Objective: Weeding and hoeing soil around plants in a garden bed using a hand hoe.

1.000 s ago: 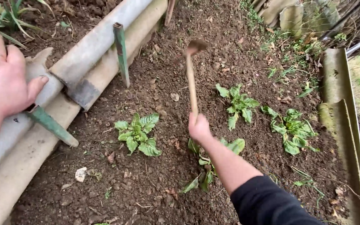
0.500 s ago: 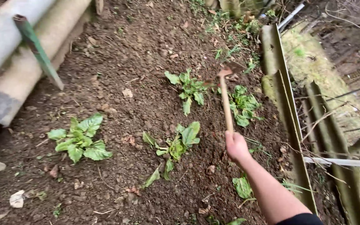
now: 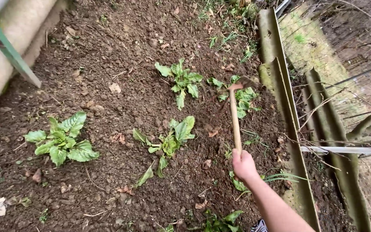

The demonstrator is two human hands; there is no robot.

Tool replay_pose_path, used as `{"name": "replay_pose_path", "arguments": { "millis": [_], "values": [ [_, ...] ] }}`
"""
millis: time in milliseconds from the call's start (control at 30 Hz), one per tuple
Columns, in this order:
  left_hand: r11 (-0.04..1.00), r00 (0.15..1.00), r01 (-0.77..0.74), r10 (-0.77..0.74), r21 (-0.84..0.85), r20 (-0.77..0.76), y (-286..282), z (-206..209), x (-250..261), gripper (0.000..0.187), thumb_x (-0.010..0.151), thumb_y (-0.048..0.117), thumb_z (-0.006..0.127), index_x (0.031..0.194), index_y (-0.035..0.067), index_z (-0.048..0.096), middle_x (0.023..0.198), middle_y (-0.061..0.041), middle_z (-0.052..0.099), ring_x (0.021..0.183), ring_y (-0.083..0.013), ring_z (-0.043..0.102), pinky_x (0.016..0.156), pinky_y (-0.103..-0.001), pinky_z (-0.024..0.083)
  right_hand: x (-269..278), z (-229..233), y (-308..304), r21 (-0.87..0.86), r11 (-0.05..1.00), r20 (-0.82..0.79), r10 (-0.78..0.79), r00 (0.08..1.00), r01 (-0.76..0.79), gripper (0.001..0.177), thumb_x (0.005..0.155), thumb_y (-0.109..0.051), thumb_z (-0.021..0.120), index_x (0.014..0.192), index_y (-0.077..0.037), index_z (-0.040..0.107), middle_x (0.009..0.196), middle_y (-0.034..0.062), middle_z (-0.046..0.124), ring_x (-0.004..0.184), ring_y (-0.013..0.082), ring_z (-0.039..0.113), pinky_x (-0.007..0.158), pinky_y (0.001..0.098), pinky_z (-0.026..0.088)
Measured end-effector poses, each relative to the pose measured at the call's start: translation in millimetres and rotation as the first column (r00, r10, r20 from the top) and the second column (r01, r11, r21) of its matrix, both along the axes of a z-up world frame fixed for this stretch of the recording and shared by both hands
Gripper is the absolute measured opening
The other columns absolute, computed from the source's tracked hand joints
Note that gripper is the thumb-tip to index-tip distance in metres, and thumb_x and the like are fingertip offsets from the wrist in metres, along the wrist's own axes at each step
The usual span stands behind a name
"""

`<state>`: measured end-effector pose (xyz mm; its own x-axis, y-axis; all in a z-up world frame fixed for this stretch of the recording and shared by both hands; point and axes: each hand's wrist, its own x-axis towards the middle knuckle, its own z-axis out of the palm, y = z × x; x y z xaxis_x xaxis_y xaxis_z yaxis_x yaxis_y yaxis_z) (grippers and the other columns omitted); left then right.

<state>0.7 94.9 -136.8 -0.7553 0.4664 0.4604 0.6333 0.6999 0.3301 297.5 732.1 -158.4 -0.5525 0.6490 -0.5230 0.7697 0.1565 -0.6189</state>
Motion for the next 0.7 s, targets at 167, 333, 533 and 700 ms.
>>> {"name": "replay_pose_path", "arguments": {
  "millis": [167, 333, 533, 700],
  "values": [
    [1.0, 1.0, -0.001, 0.0, -0.021, -0.029, 9.3, -10.1, 36.5, 0.05, 0.117, 0.025, 0.048, 0.151, -0.011, 0.054, 0.143, -0.031, 0.057, 0.131, -0.0405, 0.054, 0.122, -0.046, 0.035, 59.0, -24.3, -35.0, -0.052, 0.991, 0.294, 0.134, 0.946, -0.124, 0.036, 0.111, -0.035, 0.04, 0.118, -0.002, 0.055, 0.078, 0.0028, 0.06, 0.049, 0.0074, 0.047, 0.035, 0.0194, 0.044],
    [0.999, 0.996, -0.012, 0.009, -0.037, -0.086, 7.4, -19.2, 36.3, 0.052, 0.116, 0.026, 0.05, 0.152, -0.012, 0.054, 0.141, -0.032, 0.058, 0.13, -0.0408, 0.055, 0.121, -0.045, 0.036, 81.2, -6.7, -22.1, -0.092, 0.984, 0.225, 0.167, 0.96, -0.15, 0.035, 0.107, -0.037, 0.048, 0.095, -0.008, 0.063, 0.068, -0.0011, 0.053, 0.05, 0.0079, 0.04, 0.039, 0.0216, 0.039],
    [0.997, 0.984, -0.041, 0.03, -0.06, -0.174, -8.4, -6.3, 32.9, 0.055, 0.115, 0.026, 0.053, 0.152, -0.014, 0.054, 0.14, -0.033, 0.059, 0.129, -0.0413, 0.056, 0.121, -0.045, 0.037, 67.7, -38.0, -20.9, -0.09, 0.989, 0.256, 0.137, 0.957, -0.117, 0.037, 0.111, -0.032, 0.037, 0.113, -0.002, 0.057, 0.074, 0.0021, 0.057, 0.047, 0.0069, 0.044, 0.033, 0.0195, 0.043],
    [0.992, 0.963, -0.098, 0.075, -0.077, -0.26, -26.4, 14.5, 29.5, 0.057, 0.114, 0.027, 0.055, 0.153, -0.015, 0.054, 0.138, -0.033, 0.06, 0.128, -0.0417, 0.057, 0.121, -0.044, 0.038, 52.5, -20.0, -29.1, 0.067, 0.975, 0.13, 0.202, 0.971, -0.212, 0.033, 0.107, -0.036, 0.045, 0.097, -0.008, 0.061, 0.07, -0.001, 0.058, 0.051, 0.0071, 0.047, 0.04, 0.0204, 0.046]
  ]
}}
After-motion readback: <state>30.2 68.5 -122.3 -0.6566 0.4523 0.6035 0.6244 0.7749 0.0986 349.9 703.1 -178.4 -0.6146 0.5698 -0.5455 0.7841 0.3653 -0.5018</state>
